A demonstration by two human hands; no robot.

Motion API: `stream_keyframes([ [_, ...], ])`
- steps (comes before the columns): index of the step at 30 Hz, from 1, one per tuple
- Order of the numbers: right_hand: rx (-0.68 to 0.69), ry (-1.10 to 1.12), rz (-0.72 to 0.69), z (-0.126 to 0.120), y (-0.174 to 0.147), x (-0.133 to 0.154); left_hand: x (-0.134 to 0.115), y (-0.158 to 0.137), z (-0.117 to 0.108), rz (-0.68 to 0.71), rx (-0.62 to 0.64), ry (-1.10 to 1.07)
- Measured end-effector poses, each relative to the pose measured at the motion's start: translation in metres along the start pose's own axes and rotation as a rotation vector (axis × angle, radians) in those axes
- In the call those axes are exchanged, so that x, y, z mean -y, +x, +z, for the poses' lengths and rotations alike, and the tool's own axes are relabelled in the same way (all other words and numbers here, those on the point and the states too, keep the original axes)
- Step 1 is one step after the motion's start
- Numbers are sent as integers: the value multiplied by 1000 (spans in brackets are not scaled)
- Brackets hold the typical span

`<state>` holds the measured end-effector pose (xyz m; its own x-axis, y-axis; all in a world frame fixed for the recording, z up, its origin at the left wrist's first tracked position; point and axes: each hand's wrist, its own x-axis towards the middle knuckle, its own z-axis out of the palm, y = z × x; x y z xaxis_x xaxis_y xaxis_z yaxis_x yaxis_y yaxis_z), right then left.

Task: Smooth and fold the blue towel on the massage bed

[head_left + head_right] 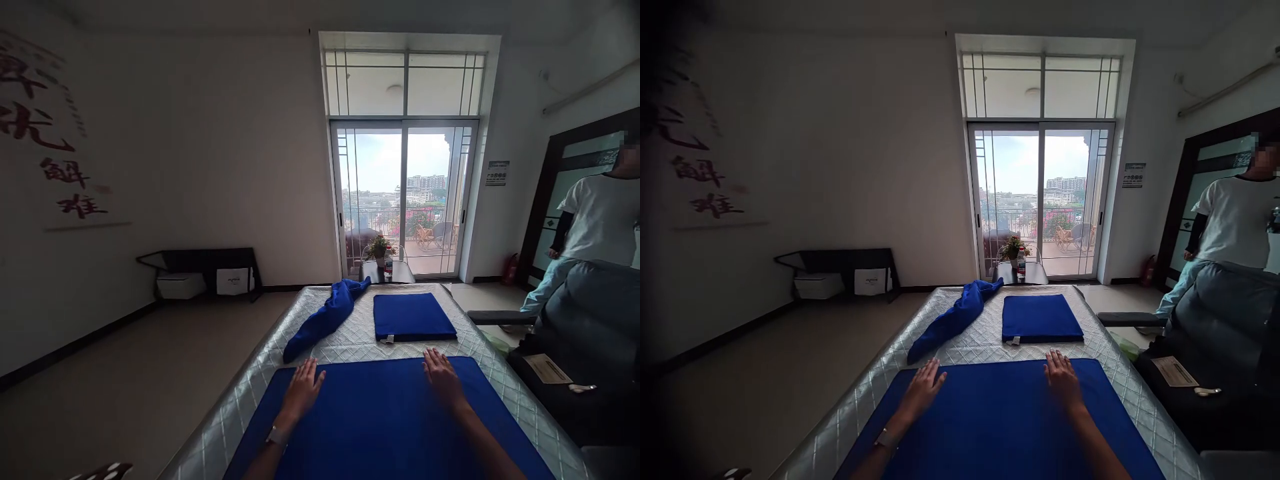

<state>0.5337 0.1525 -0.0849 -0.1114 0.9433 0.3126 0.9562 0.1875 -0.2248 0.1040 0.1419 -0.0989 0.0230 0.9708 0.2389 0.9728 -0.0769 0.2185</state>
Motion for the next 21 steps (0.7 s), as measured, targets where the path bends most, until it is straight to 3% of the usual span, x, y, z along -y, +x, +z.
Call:
stream_keyframes([
  [4, 76, 80, -173, 20, 6, 81, -96, 10, 22, 179, 48, -55],
  [7, 130, 104, -207, 35, 8, 114, -135, 12, 40, 227, 32, -69],
  [10, 174, 114, -203, 46, 8, 122, -147, 11, 52, 234, 15, -70],
  [21, 219, 137, -196, 58, 11, 115, -139, 13, 69, 274, 2, -79],
])
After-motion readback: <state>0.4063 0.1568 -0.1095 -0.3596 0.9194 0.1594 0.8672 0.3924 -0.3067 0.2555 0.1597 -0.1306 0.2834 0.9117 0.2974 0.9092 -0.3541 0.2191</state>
